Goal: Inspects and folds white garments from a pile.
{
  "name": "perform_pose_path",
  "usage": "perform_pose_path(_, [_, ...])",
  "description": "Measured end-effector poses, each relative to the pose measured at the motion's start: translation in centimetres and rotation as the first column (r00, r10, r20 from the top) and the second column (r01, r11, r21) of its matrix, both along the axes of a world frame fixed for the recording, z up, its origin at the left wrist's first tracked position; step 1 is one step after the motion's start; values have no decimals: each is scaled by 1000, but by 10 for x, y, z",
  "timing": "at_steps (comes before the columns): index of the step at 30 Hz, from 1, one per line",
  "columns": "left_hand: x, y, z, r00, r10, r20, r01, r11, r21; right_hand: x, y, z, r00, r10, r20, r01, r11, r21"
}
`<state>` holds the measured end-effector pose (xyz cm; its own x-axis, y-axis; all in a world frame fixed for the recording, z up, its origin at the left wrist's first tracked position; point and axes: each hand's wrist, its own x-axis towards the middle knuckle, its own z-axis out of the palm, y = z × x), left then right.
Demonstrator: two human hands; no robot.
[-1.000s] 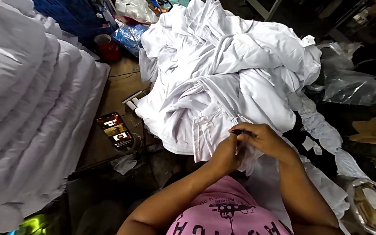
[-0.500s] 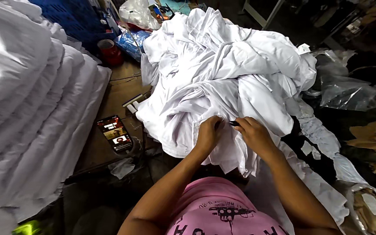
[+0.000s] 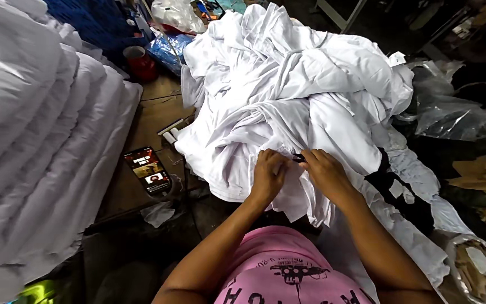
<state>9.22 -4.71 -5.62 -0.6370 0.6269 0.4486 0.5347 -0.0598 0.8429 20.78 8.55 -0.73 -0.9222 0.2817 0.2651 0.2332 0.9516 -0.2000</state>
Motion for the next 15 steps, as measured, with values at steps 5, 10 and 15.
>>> perform_pose_path(5, [4, -5, 2, 994, -103, -46, 87, 960, -265, -2, 11, -3, 994, -31, -107, 30, 1000, -9])
perform_pose_path(10, [43, -17, 14, 913, -346, -216, 288, 921, -262, -2, 7, 13, 976, 195, -96, -216, 920, -328])
perform_pose_path(15, [32, -27, 22, 827, -557, 72, 556, 793, -250, 5, 18, 6, 974, 215, 70, -189, 945, -268])
